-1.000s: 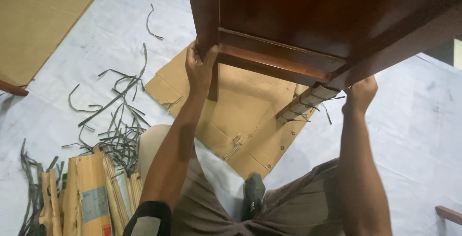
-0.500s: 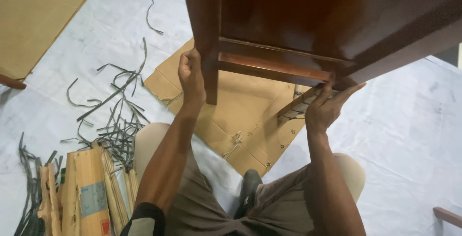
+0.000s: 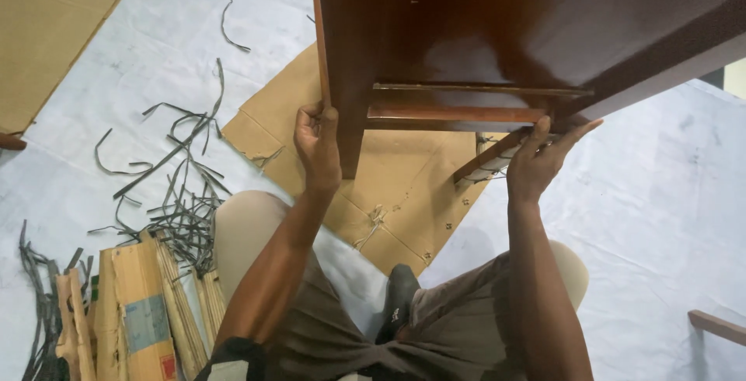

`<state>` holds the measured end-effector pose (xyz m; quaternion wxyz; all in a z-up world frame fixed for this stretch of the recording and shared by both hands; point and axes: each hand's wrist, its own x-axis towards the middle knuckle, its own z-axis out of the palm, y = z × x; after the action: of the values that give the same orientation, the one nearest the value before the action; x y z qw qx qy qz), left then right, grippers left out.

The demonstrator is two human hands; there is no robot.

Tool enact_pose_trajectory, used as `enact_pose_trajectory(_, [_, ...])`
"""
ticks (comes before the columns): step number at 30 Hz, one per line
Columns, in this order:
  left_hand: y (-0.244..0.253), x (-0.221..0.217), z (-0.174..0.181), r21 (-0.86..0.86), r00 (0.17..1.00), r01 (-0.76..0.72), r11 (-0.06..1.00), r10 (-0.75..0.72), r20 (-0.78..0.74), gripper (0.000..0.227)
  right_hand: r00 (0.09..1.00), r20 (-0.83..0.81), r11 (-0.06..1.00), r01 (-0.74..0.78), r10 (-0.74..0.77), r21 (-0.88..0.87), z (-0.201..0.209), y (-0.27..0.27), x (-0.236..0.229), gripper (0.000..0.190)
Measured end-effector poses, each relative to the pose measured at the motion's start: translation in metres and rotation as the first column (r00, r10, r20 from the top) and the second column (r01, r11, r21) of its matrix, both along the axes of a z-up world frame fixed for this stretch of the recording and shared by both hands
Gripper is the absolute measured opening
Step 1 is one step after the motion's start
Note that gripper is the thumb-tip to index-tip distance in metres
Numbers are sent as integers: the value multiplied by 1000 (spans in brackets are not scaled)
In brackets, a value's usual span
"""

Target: Wrapping the legs of a wooden chair with protective cardboard strips and securing them with ties.

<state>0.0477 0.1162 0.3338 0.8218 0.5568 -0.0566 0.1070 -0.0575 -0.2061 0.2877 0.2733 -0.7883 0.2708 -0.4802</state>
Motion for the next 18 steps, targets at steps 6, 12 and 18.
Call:
enact_pose_trajectory(6, [-5, -12, -15, -19, 999, -41, 999, 41, 15, 38, 994, 30, 994, -109, 108, 20, 11, -4, -11, 73])
enact_pose_trajectory(12, [-9, 2, -22, -96, 996, -79, 992, 76, -35, 31, 987, 120, 983, -124, 108, 136, -9, 3, -5, 86])
enact_pose_trajectory(18, [-8, 5, -20, -124, 999, 36, 992, -35, 12, 25, 996, 16, 994, -83, 82, 73, -7, 50, 3, 104])
